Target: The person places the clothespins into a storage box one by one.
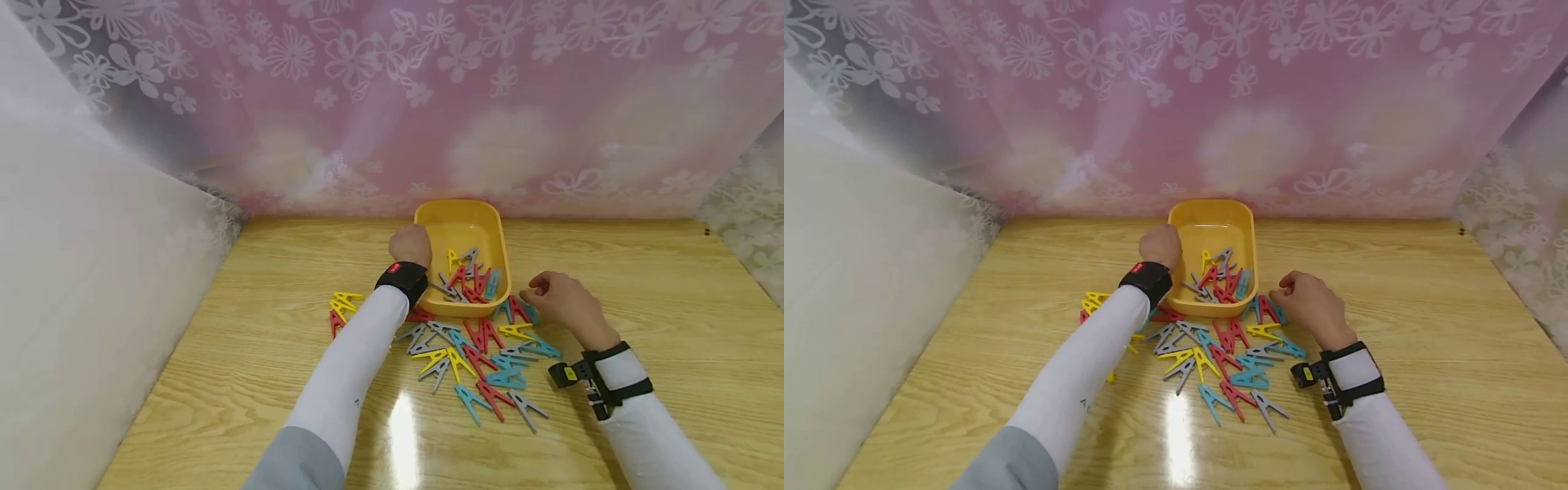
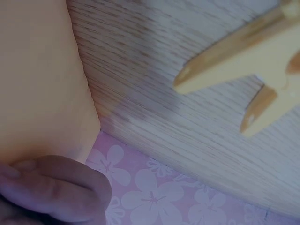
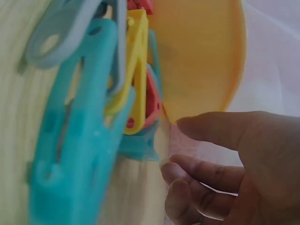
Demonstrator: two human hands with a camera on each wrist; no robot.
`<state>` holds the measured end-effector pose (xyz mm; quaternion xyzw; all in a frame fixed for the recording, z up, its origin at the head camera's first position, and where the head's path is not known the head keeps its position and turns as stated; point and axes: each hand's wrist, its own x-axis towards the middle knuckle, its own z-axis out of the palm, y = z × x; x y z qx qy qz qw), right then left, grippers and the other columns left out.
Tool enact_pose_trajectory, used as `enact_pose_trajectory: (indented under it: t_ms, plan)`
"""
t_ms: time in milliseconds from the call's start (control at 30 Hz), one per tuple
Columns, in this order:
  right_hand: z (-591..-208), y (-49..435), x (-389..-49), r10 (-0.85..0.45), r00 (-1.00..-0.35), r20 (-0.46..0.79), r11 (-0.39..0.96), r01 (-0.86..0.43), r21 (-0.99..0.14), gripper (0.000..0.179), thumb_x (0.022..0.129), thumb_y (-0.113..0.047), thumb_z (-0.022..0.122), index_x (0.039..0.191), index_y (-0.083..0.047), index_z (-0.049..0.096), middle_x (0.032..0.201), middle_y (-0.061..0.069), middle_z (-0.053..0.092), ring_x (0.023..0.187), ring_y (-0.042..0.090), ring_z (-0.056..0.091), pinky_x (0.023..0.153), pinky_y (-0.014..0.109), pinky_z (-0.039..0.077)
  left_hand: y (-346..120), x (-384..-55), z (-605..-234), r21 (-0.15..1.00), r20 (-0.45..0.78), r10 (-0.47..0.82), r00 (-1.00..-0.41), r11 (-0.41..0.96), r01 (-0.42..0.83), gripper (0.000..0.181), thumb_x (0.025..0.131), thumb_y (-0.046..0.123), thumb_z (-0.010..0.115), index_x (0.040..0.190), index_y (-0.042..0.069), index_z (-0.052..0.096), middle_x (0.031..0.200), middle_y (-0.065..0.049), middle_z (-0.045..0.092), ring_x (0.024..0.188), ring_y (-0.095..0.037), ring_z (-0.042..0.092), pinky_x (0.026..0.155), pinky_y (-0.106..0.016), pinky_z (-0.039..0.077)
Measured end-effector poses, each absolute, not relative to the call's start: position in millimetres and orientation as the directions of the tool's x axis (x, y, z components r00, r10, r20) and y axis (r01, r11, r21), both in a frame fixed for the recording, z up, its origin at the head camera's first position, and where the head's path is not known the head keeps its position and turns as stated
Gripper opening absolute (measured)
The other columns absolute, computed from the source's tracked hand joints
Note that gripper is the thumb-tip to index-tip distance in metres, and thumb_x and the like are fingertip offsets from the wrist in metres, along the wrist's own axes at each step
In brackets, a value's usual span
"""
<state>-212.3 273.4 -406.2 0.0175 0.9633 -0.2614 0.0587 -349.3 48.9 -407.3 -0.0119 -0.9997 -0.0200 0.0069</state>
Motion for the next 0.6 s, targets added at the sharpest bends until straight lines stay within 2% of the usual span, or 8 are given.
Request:
enact_pose_trajectory:
  t_ms: [233, 467, 600]
  plan:
    - [-412.8, 272.6, -212.0, 0.001, -0.988, -0.156, 0.872, 0.077, -0.484, 0.045, 0.091, -0.037, 0.062, 0.110, 0.004, 0.059, 0.091, 0.012, 0.061, 0.076, 0.023, 0.055, 0.059, 0.034, 0.044, 48.1, -349.7, -408.3, 0.044, 0.005, 0.025, -1.000, 0.999, 0.025, 0.027, 0.100, 0.022, 0.048, 0.098, 0.015, 0.074, 0.090, -0.001, 0.070, 0.075, -0.014, 0.066, 0.057, -0.027, 0.051]
    - [-413.7, 271.7, -213.3, 0.014, -0.984, -0.177, 0.882, 0.096, -0.462, 0.053, 0.091, -0.040, 0.062, 0.115, 0.006, 0.057, 0.095, 0.015, 0.061, 0.077, 0.025, 0.057, 0.059, 0.036, 0.046, 47.9, -349.4, -406.6, 0.070, 0.005, 0.025, -1.000, 0.997, 0.026, 0.028, 0.101, 0.021, 0.046, 0.102, 0.015, 0.074, 0.093, -0.002, 0.070, 0.079, -0.015, 0.066, 0.057, -0.028, 0.051]
    - [-413.1, 271.9, -215.1, 0.039, -0.977, -0.211, 0.895, 0.128, -0.428, 0.054, 0.090, -0.041, 0.062, 0.114, 0.007, 0.057, 0.092, 0.014, 0.060, 0.074, 0.025, 0.055, 0.056, 0.034, 0.044, 47.1, -350.1, -406.4, 0.075, 0.001, 0.030, -1.000, 0.997, 0.030, 0.028, 0.101, 0.022, 0.046, 0.102, 0.015, 0.074, 0.094, -0.001, 0.070, 0.079, -0.014, 0.066, 0.057, -0.028, 0.051]
